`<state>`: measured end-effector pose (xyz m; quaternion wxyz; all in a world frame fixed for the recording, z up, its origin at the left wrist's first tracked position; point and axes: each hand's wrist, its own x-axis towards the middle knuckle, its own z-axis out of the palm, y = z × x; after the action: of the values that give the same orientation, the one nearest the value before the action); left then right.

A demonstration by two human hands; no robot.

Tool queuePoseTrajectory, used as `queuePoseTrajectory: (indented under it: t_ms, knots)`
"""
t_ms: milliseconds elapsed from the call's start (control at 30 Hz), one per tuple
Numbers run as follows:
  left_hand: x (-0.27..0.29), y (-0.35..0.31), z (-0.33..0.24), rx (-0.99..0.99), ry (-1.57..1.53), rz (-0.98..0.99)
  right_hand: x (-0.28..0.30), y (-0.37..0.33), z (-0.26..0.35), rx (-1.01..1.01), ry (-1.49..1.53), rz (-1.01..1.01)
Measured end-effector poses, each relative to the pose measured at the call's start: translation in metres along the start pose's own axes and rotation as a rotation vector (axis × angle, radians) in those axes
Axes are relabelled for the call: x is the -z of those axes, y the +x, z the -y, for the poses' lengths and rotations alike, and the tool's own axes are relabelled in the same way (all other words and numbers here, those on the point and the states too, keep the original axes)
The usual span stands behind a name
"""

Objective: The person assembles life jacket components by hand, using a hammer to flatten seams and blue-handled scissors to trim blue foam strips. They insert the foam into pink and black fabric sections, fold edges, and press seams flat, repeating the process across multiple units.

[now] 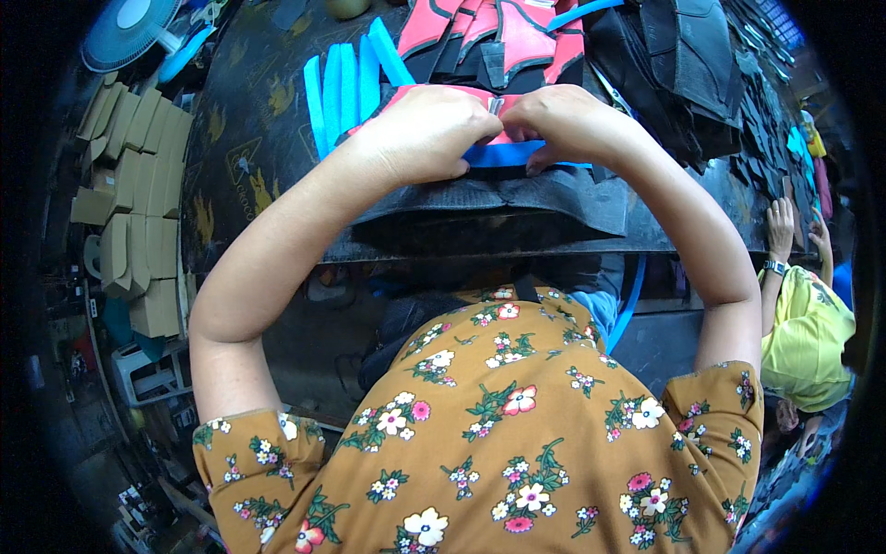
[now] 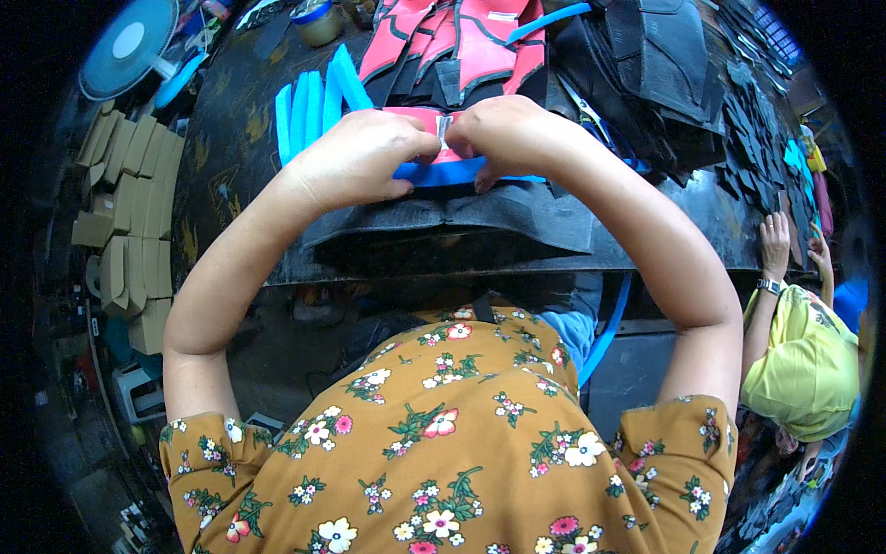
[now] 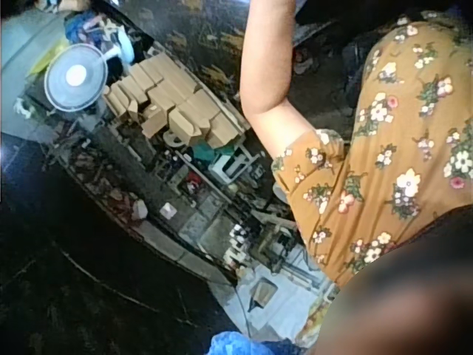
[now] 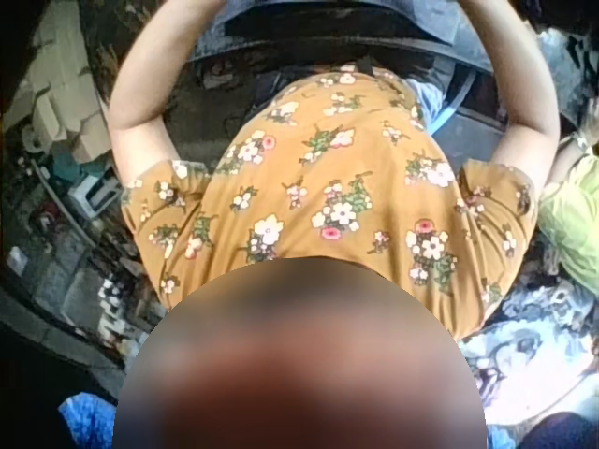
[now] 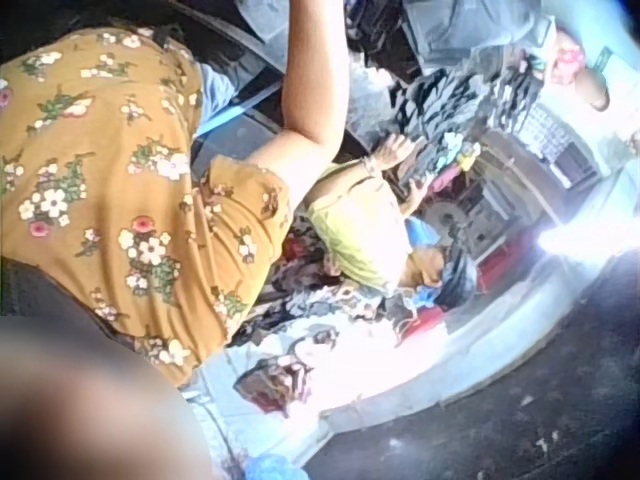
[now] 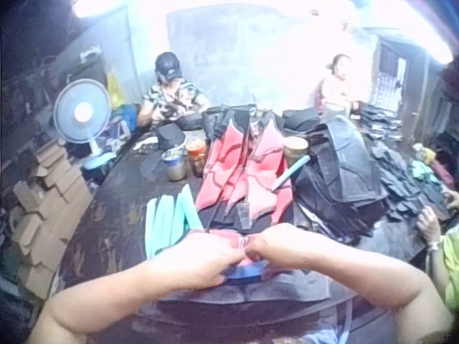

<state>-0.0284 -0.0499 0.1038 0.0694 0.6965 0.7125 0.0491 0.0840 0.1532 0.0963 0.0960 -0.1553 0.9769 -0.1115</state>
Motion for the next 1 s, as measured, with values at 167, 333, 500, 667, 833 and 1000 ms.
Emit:
queuePoseTrajectory:
  t_ms: [167, 333, 500, 667, 833, 1000]
  knots:
    - [-0.007, -0.007, 0.003, -0.012, -0.02, -0.052, -0.012, -0.015, -0.004, 0.06, 0.122, -0.206]
    - [-0.014, -0.015, 0.006, -0.078, -0.086, -0.148, -0.022, -0.027, -0.001, 0.09, 0.063, -0.275]
    - [-0.033, -0.022, -0.005, 0.006, 0.095, -0.203, -0.04, -0.025, 0.007, 0.113, -0.044, -0.348]
    - [-0.059, -0.038, -0.009, -0.032, 0.066, -0.411, -0.052, -0.027, 0.006, 0.137, 0.159, -0.474]
    - [-0.057, -0.038, -0.009, -0.035, 0.109, -0.365, -0.051, -0.03, 0.014, 0.051, 0.254, -0.439]
    - [-0.046, -0.02, -0.03, -0.024, 0.356, -0.237, -0.042, -0.024, 0.032, 0.043, -0.208, -0.369]
